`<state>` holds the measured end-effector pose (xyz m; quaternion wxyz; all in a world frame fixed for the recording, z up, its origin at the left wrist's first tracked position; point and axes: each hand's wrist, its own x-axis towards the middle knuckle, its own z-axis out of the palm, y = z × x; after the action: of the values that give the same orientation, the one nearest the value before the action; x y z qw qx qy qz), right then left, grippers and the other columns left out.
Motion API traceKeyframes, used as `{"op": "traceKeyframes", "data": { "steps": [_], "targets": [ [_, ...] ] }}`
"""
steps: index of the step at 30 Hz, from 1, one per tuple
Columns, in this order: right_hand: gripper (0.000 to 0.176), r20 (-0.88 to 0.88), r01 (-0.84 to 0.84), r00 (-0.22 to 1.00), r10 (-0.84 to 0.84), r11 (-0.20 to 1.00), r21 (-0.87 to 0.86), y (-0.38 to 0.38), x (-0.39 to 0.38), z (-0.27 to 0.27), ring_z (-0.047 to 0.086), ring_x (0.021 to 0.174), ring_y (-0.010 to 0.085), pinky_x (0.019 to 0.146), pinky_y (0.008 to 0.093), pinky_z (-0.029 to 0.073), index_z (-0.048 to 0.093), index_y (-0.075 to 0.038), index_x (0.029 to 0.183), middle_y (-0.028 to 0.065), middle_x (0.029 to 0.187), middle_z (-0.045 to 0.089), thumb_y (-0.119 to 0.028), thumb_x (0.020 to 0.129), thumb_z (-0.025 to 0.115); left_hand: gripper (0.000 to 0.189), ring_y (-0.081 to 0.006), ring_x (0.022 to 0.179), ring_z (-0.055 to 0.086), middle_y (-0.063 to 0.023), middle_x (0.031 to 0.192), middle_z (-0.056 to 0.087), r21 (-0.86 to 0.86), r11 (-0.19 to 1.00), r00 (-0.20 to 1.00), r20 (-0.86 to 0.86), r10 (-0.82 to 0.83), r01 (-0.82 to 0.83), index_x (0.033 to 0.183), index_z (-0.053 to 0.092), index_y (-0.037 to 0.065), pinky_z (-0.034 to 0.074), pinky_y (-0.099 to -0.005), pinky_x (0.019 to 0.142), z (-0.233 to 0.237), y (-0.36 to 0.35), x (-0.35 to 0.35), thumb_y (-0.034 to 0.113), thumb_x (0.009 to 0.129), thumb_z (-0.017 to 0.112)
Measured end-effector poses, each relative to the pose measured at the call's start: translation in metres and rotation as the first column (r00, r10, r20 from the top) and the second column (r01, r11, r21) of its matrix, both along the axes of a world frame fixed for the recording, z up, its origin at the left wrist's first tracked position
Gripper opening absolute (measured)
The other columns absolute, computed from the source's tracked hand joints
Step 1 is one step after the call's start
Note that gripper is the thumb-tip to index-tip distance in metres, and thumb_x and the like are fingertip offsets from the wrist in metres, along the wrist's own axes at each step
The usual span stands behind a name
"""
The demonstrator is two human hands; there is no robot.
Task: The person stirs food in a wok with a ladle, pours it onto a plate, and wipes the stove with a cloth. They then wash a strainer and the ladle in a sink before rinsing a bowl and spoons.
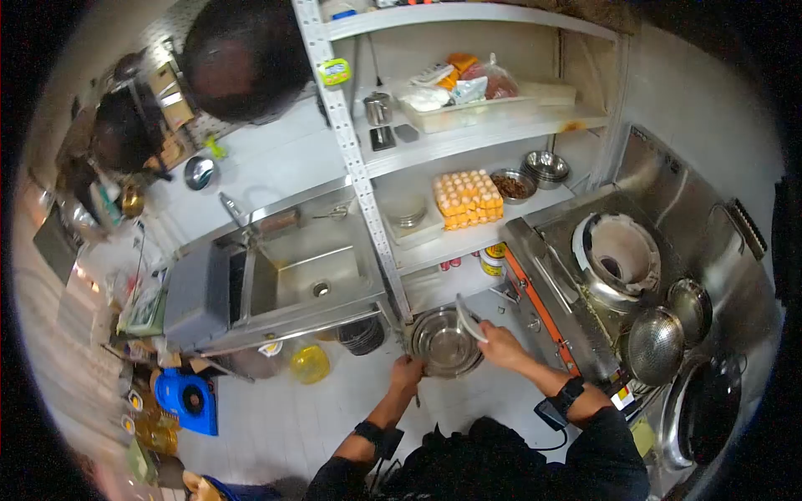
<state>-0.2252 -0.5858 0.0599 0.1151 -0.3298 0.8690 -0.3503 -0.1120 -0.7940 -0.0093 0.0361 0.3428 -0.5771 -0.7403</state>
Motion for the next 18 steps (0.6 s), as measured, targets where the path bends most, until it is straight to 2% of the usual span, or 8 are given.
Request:
{"op": "traceKeyframes", "data": {
  "steps": [6,8,11,12,13,16,17,18],
  "targets": [
    [0.03,0.041,0.213,0.976,-0.216,0.975,0.059,0.006,-0.117,-0.063,0.057,0.079,0.0439,0.068,0.0502,0.044,0.046,-0.002,0.104,0.0259,0.082,0.059,-0.016,0.078,0.054,0.013,-0.0181,0.054,0.053,-0.0117,0.075,0.057,-0.072,0.997,0.964,-0.263,-0.032,0.014,0.083,0.055,-0.008,0.051,-0.0323,0.052,-0.104,-0.053,-0.2,0.001,0.076,0.058],
    [0.033,0.013,0.224,0.974,-0.226,0.971,0.09,0.005,-0.159,-0.085,0.058,0.08,0.0429,0.069,0.0493,0.046,0.045,-0.001,0.106,0.0252,0.083,0.059,-0.015,0.077,0.055,0.02,-0.0216,0.061,0.056,-0.014,0.078,0.057,0.301,0.952,0.986,-0.138,0.094,-0.049,0.089,0.052,-0.011,0.053,-0.0323,0.056,-0.049,-0.055,-0.253,0.003,0.077,0.059],
    [0.037,0.014,0.222,0.974,-0.225,0.97,0.098,-0.014,-0.226,-0.091,0.059,0.08,0.0416,0.07,0.0477,0.047,0.044,0.001,0.107,0.0234,0.084,0.061,-0.013,0.076,0.058,0.022,-0.0236,0.07,0.059,-0.0147,0.081,0.057,0.275,0.945,0.976,-0.076,0.205,-0.177,0.094,0.053,-0.009,0.053,-0.0331,0.06,-0.068,-0.088,-0.349,0.005,0.078,0.06],
    [0.035,0.062,0.223,0.972,-0.229,0.971,0.089,-0.021,-0.246,-0.095,0.059,0.081,0.0412,0.071,0.0473,0.047,0.045,0.0,0.106,0.0225,0.085,0.061,-0.014,0.076,0.057,0.022,-0.0255,0.074,0.06,-0.0159,0.083,0.059,-0.253,0.966,0.958,-0.262,-0.112,0.044,0.096,0.054,-0.006,0.052,-0.0342,0.062,-0.135,-0.125,-0.387,0.005,0.078,0.06],
    [0.033,0.114,0.224,0.966,-0.233,0.971,0.084,-0.028,-0.265,-0.099,0.059,0.082,0.0408,0.072,0.0469,0.047,0.046,-0.001,0.104,0.0216,0.086,0.061,-0.014,0.076,0.057,0.023,-0.0274,0.077,0.062,-0.017,0.085,0.061,-0.721,0.692,0.888,-0.331,-0.319,-0.02,0.098,0.055,-0.004,0.051,-0.0354,0.065,-0.201,-0.161,-0.425,0.005,0.077,0.06],
    [0.035,0.144,0.111,0.981,-0.127,0.987,0.117,-0.049,-0.313,-0.093,0.058,0.075,0.0426,0.067,0.0503,0.045,0.041,0.001,0.104,0.024,0.077,0.059,-0.016,0.077,0.055,0.028,-0.0299,0.08,0.062,-0.0154,0.087,0.064,-0.854,0.511,0.974,-0.029,-0.226,0.093,0.102,0.056,0.004,0.049,-0.0376,0.068,-0.209,-0.196,-0.477,0.008,0.075,0.061],
    [0.035,0.127,0.058,0.989,-0.072,0.993,0.107,-0.05,-0.322,-0.093,0.058,0.073,0.0433,0.065,0.0516,0.045,0.039,0.001,0.105,0.0255,0.075,0.058,-0.016,0.078,0.054,0.03,-0.0305,0.082,0.062,-0.014,0.088,0.065,-0.946,0.281,0.972,0.099,-0.214,0.159,0.104,0.056,0.007,0.049,-0.0378,0.068,-0.153,-0.191,-0.487,0.009,0.075,0.062],
    [0.035,-0.048,-0.013,0.999,0.016,0.998,0.067,-0.05,-0.329,-0.137,0.057,0.069,0.0438,0.062,0.0521,0.045,0.037,0.0,0.104,0.0252,0.072,0.058,-0.018,0.079,0.053,0.029,-0.0305,0.081,0.062,-0.0133,0.087,0.065,-0.939,0.307,0.983,0.117,-0.144,0.157,0.105,0.057,0.008,0.049,-0.0388,0.067,-0.122,-0.186,-0.498,0.016,0.077,0.061]
  ]
}}
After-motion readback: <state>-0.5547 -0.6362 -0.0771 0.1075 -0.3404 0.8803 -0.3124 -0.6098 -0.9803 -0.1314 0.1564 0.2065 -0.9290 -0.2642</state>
